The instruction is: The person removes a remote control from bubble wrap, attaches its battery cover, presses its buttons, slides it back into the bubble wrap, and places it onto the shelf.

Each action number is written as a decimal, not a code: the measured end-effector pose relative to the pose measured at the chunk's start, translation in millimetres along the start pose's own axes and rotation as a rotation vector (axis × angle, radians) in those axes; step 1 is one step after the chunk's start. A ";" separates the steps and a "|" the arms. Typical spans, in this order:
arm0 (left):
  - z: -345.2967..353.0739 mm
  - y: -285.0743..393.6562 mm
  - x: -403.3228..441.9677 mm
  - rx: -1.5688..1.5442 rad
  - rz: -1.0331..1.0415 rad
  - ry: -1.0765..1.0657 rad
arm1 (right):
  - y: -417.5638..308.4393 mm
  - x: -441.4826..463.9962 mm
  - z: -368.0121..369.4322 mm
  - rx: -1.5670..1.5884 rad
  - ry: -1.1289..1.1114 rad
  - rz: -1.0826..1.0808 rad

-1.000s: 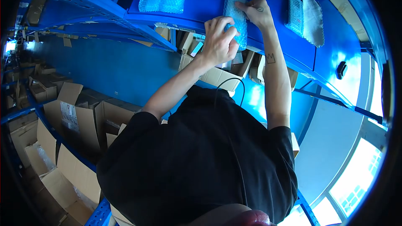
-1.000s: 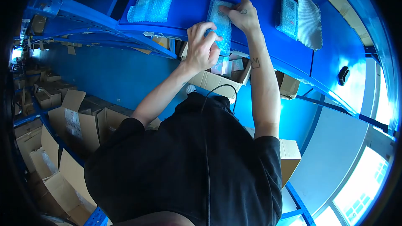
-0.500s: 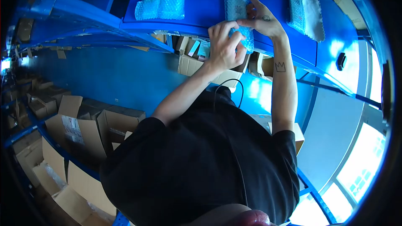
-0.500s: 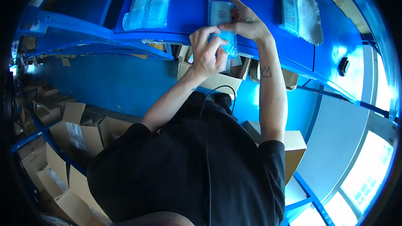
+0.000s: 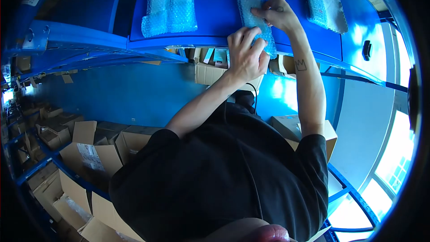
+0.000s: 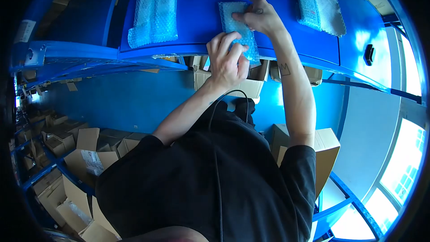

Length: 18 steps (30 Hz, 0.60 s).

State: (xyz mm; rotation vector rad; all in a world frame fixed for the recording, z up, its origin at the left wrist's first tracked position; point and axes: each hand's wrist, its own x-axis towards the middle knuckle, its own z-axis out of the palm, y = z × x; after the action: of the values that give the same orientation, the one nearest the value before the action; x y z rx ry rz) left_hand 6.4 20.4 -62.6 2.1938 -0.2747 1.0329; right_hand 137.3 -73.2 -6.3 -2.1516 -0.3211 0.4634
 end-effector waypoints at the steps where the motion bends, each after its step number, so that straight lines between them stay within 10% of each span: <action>1: 0.1 -0.7 1.1 0.007 0.004 0.002 | 3.9 1.7 4.2 -0.039 0.060 -0.044; 18: -9.7 -4.5 2.0 -0.035 0.048 -0.004 | 3.1 -18.7 -11.1 -0.147 -0.076 -0.181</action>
State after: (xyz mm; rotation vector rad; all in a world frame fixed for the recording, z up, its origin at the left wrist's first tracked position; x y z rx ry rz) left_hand 4.0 30.4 -59.0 2.1675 -0.3463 1.0419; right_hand 125.6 -90.3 1.0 -2.2250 -0.6033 0.4293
